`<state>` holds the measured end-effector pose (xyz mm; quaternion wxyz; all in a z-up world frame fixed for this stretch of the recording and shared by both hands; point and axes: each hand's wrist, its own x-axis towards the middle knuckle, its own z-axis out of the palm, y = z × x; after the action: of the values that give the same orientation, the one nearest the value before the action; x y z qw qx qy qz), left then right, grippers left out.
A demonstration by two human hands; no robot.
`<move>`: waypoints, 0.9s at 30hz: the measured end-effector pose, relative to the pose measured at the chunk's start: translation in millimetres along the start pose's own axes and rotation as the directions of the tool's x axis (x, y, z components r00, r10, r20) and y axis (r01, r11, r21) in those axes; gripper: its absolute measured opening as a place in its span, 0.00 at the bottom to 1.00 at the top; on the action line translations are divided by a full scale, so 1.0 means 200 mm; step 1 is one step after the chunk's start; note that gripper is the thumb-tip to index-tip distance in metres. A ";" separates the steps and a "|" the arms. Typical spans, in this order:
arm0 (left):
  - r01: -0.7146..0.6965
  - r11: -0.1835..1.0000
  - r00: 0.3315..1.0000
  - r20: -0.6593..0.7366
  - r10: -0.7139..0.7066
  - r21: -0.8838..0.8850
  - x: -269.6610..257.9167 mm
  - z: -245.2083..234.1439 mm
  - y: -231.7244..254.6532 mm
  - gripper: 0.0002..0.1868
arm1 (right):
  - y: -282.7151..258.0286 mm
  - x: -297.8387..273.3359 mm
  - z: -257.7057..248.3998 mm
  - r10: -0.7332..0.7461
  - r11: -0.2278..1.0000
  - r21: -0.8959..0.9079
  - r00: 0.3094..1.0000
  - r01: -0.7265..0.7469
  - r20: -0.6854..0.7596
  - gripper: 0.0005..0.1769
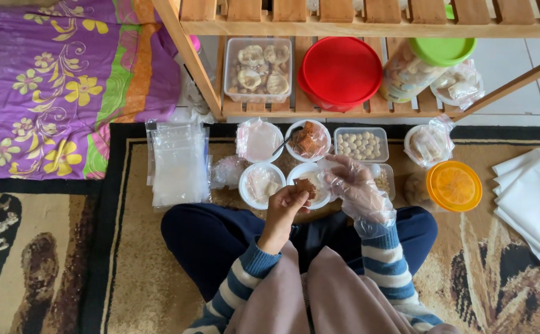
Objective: Packaging small food items into long plastic sleeves while sitting on the floor
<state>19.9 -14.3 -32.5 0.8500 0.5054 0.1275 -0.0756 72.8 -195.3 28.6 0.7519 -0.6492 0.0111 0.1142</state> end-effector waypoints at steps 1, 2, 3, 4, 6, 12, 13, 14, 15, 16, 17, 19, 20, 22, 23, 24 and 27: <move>0.001 1.000 1.000 -0.001 -0.001 0.000 -0.01 0.01 0.00 0.13 | 0.03 -0.01 -0.01 0.001 1.000 0.000 1.000 -0.001 0.000 0.29; 0.038 0.999 0.999 -0.010 -0.038 -0.020 -0.02 0.01 0.00 0.15 | 0.06 -0.02 -0.03 -0.028 0.998 0.056 1.000 0.028 -0.004 0.30; 0.076 0.996 0.997 -0.018 -0.077 -0.041 -0.03 0.02 0.00 0.17 | 0.09 -0.04 -0.04 -0.056 0.992 0.110 0.998 0.057 -0.012 0.30; 0.078 0.996 0.997 -0.018 -0.079 -0.041 -0.02 0.01 -0.03 0.17 | 0.07 -0.03 -0.04 -0.055 0.992 0.110 0.998 0.056 -0.012 0.30; 0.142 0.987 0.988 -0.042 -0.145 -0.076 -0.02 -0.01 -0.07 0.13 | 0.04 -0.03 -0.05 -0.079 0.996 -0.051 0.989 0.073 -0.126 0.25; 0.209 0.977 0.978 0.020 -0.208 -0.054 -0.04 0.04 0.04 0.25 | -0.02 -0.04 -0.11 0.180 0.984 0.016 0.984 -0.180 -0.006 0.21; 0.209 0.976 0.978 0.021 -0.208 -0.053 -0.03 0.02 -0.01 0.25 | -0.03 -0.04 -0.10 0.180 0.984 0.016 0.984 -0.180 -0.007 0.21; 0.215 0.975 0.977 0.024 -0.213 -0.054 -0.01 0.00 -0.05 0.24 | -0.03 -0.05 -0.09 0.196 0.980 -0.020 0.981 -0.196 -0.001 0.22; 0.221 0.974 0.975 0.028 -0.219 -0.054 0.00 -0.02 -0.10 0.23 | -0.03 -0.05 -0.08 0.213 0.976 -0.055 0.977 -0.213 0.004 0.23; 0.222 0.974 0.975 0.028 -0.220 -0.054 0.00 -0.02 -0.11 0.23 | -0.02 -0.05 -0.09 0.214 0.975 -0.055 0.977 -0.213 0.003 0.23; 0.243 0.967 0.970 0.023 -0.242 -0.072 0.01 -0.02 -0.11 0.19 | -0.01 -0.05 -0.11 0.229 0.972 -0.056 0.974 -0.228 0.003 0.24; 0.262 0.961 0.965 0.018 -0.262 -0.090 0.00 0.01 -0.06 0.16 | 0.00 -0.04 -0.13 0.243 0.969 -0.058 0.970 -0.242 0.004 0.25; 0.269 0.955 0.963 0.034 -0.267 -0.128 -0.02 0.03 0.00 0.17 | 0.01 -0.03 -0.13 0.234 0.971 -0.054 0.972 -0.234 -0.002 0.24; 0.280 0.946 0.960 0.052 -0.275 -0.163 -0.04 0.05 0.03 0.18 | 0.03 -0.04 -0.14 0.227 0.973 -0.048 0.974 -0.227 -0.012 0.23; 0.299 0.946 0.953 0.090 -0.289 -0.128 -0.03 0.04 0.00 0.18 | 0.03 -0.04 -0.14 0.215 0.976 -0.022 0.976 -0.215 -0.022 0.23; 0.317 0.944 0.944 0.127 -0.305 -0.092 -0.03 0.03 -0.02 0.18 | 0.03 -0.05 -0.14 0.203 0.979 0.004 0.979 -0.203 -0.033 0.23; 0.313 0.950 0.933 0.178 -0.311 0.021 -0.01 0.02 -0.09 0.16 | 0.01 -0.05 -0.12 0.199 0.980 -0.013 0.980 -0.199 -0.033 0.21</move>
<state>14.8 -25.9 -44.9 0.8373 0.4664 0.1295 -0.2542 65.9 -219.9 24.4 0.7312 -0.6526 0.0870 0.1785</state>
